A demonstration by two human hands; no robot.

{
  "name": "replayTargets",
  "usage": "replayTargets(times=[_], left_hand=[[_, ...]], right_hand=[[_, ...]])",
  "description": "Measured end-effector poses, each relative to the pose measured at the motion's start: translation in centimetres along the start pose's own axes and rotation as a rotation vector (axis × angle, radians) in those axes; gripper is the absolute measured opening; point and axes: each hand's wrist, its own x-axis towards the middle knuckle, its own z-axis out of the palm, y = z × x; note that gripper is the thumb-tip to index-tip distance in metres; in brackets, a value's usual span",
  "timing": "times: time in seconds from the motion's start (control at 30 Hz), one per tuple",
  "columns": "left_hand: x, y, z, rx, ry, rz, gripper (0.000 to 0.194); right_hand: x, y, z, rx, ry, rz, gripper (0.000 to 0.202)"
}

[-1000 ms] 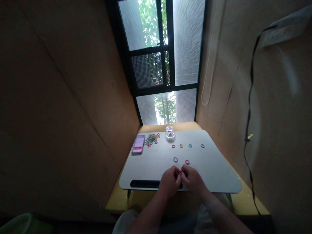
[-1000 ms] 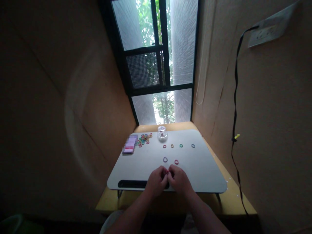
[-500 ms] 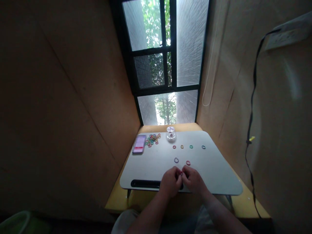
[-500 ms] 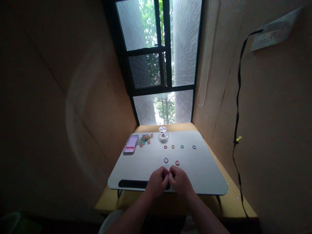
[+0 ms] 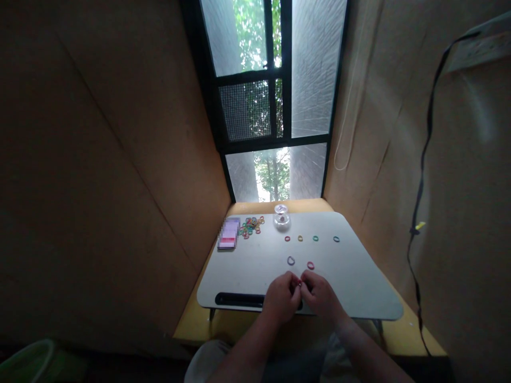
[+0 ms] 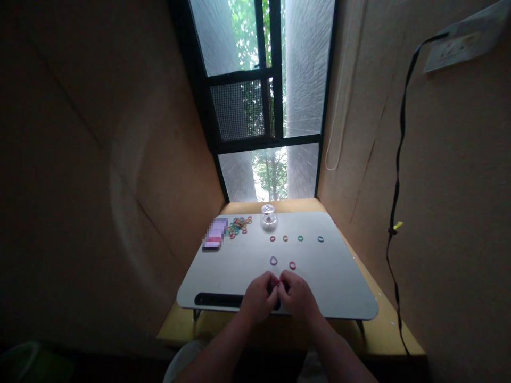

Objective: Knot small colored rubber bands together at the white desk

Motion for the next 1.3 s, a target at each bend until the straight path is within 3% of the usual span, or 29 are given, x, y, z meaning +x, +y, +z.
replayTargets(times=[1.3], left_hand=[[0.33, -0.53, 0.4, -0.025, 0.015, -0.008, 0.006]], right_hand=[[0.22, 0.01, -0.09, 0.008, -0.001, 0.005, 0.015]])
